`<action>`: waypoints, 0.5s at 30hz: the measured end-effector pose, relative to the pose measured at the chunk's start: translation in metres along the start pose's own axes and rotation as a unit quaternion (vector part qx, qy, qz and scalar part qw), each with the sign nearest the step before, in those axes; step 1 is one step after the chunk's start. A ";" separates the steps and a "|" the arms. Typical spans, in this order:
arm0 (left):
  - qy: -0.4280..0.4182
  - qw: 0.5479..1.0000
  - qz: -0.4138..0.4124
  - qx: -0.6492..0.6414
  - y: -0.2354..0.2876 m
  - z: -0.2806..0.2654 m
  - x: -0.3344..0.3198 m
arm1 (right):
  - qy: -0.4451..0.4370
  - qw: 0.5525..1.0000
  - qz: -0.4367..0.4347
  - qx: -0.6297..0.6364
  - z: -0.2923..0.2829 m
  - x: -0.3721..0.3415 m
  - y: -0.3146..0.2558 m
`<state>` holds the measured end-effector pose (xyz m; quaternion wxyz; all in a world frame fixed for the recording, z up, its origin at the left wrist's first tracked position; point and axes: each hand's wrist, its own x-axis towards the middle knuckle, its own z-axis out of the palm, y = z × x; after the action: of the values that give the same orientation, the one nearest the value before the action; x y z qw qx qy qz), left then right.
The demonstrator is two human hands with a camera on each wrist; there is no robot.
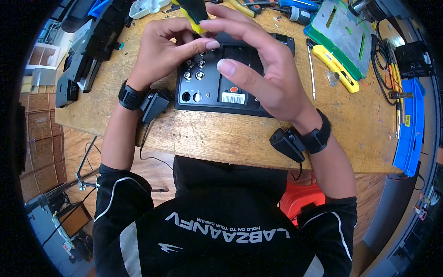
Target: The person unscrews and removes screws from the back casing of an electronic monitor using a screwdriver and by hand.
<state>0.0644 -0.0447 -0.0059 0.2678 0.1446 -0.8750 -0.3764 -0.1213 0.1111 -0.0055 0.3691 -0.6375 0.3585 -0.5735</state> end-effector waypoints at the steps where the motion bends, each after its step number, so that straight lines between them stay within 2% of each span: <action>1: -0.019 1.000 -0.010 0.009 0.001 -0.001 0.000 | 0.000 1.000 0.000 0.000 0.000 0.000 0.001; 3: -0.010 1.000 -0.012 -0.018 -0.004 0.002 -0.001 | 0.032 0.998 0.050 -0.003 -0.002 -0.001 0.008; 5: -0.001 0.999 -0.015 -0.044 -0.011 0.008 -0.002 | 0.025 0.998 0.047 -0.013 -0.006 -0.004 0.012; 7: 0.051 0.996 0.048 -0.052 -0.013 0.013 0.001 | 0.019 0.999 0.040 -0.026 -0.009 -0.004 0.017; 9: 0.036 0.998 0.043 -0.019 -0.008 0.009 0.002 | 0.012 1.000 -0.002 -0.021 -0.007 -0.002 0.021; 11: 0.020 0.999 0.035 0.012 -0.007 0.011 0.001 | 0.005 0.999 -0.003 -0.032 -0.003 -0.001 0.005; 13: 0.024 0.993 0.019 -0.110 -0.008 0.013 0.000 | -0.002 0.999 -0.007 -0.043 -0.003 -0.001 0.003; 15: 0.002 0.995 0.005 -0.100 -0.005 0.009 0.001 | 0.016 0.999 0.034 -0.027 -0.007 -0.004 0.014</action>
<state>0.0588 -0.0435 -0.0142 0.2846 0.1138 -0.8331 -0.4605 -0.1293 0.1077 -0.0189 0.3647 -0.6256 0.4013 -0.5608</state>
